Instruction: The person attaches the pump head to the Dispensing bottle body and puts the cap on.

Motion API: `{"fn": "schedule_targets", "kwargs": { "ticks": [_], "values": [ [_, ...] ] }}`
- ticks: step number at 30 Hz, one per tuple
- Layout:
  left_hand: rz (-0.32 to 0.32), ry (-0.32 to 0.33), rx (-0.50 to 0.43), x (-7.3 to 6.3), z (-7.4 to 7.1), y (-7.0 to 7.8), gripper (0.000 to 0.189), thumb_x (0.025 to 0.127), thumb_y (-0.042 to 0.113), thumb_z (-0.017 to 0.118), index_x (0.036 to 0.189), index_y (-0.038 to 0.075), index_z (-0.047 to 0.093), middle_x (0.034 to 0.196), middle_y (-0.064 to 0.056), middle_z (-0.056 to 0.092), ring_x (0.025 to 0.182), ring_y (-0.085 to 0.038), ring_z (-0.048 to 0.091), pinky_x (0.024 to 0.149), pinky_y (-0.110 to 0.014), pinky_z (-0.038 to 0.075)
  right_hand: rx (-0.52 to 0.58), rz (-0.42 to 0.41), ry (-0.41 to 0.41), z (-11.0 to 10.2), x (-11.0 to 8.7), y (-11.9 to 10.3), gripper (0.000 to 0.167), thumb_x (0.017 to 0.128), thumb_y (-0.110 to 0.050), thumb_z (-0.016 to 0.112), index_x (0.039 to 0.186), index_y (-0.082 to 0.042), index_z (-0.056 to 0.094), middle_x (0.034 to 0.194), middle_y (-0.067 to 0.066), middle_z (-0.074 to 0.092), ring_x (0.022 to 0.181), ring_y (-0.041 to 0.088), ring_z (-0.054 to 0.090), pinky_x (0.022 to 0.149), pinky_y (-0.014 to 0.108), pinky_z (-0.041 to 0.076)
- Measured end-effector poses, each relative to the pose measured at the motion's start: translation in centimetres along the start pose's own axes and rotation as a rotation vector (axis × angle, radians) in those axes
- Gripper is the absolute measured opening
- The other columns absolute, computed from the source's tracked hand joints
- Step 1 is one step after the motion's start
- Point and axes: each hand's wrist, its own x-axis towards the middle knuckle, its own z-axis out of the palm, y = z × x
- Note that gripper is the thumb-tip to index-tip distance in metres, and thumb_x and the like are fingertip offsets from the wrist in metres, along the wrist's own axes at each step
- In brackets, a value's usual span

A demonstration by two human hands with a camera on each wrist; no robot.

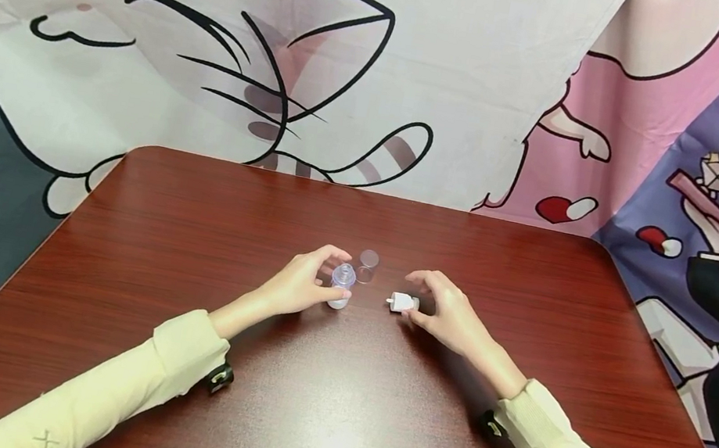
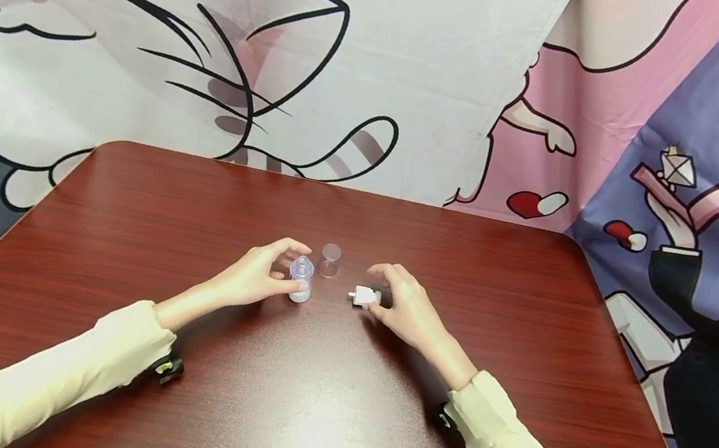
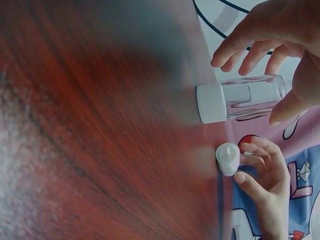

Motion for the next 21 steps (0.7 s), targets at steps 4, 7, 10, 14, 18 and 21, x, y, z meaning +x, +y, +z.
{"fn": "schedule_targets", "kwargs": {
  "ticks": [4, 7, 10, 14, 18, 21],
  "values": [
    [-0.010, 0.005, -0.012, -0.03, 0.07, 0.07, 0.054, 0.083, 0.014, 0.074, 0.130, 0.002, 0.050, 0.124, -0.017, 0.060, 0.112, -0.031, 0.062, 0.092, -0.044, 0.053, 0.010, -0.012, 0.005, 0.02, 0.13, -0.13, 0.048, 0.075, -0.006, 0.079, 0.118, -0.002, 0.059, 0.107, 0.013, 0.063, 0.095, 0.025, 0.064, 0.084, 0.041, 0.052],
    [-0.013, 0.007, -0.015, -0.06, 0.08, 0.12, 0.053, 0.082, 0.012, 0.075, 0.129, 0.002, 0.051, 0.123, -0.017, 0.060, 0.111, -0.032, 0.062, 0.091, -0.044, 0.053, 0.003, -0.016, 0.002, 0.04, 0.21, -0.23, 0.048, 0.074, -0.005, 0.080, 0.118, -0.003, 0.059, 0.106, 0.013, 0.063, 0.094, 0.023, 0.063, 0.082, 0.040, 0.052],
    [-0.014, 0.006, -0.018, -0.01, 0.12, 0.12, 0.053, 0.082, 0.011, 0.075, 0.128, 0.002, 0.052, 0.123, -0.016, 0.061, 0.109, -0.032, 0.063, 0.090, -0.043, 0.054, -0.002, -0.015, -0.008, 0.12, 0.33, -0.24, 0.048, 0.074, -0.005, 0.080, 0.118, -0.004, 0.059, 0.108, 0.013, 0.063, 0.093, 0.023, 0.062, 0.081, 0.039, 0.052],
    [-0.009, 0.002, -0.024, 0.09, 0.20, 0.00, 0.051, 0.081, 0.011, 0.076, 0.126, 0.003, 0.053, 0.123, -0.016, 0.061, 0.108, -0.031, 0.063, 0.088, -0.039, 0.055, -0.004, 0.005, -0.026, 0.22, 0.52, -0.16, 0.048, 0.074, -0.006, 0.080, 0.117, -0.005, 0.060, 0.112, 0.013, 0.064, 0.094, 0.023, 0.062, 0.081, 0.038, 0.052],
    [-0.005, -0.004, -0.002, 0.11, 0.21, -0.20, 0.050, 0.081, 0.012, 0.076, 0.125, 0.005, 0.054, 0.123, -0.014, 0.061, 0.108, -0.029, 0.064, 0.085, -0.036, 0.056, 0.011, 0.016, -0.040, 0.14, 0.66, -0.14, 0.047, 0.074, -0.005, 0.080, 0.116, -0.004, 0.060, 0.112, 0.014, 0.064, 0.094, 0.024, 0.063, 0.081, 0.038, 0.054],
    [-0.001, -0.004, 0.008, 0.11, 0.21, -0.27, 0.048, 0.081, 0.012, 0.076, 0.123, 0.005, 0.054, 0.122, -0.012, 0.062, 0.107, -0.028, 0.065, 0.084, -0.036, 0.056, 0.045, 0.023, -0.055, 0.03, 0.78, -0.10, 0.047, 0.074, -0.003, 0.080, 0.116, -0.002, 0.060, 0.111, 0.015, 0.064, 0.094, 0.026, 0.064, 0.081, 0.037, 0.055]
  ]
}}
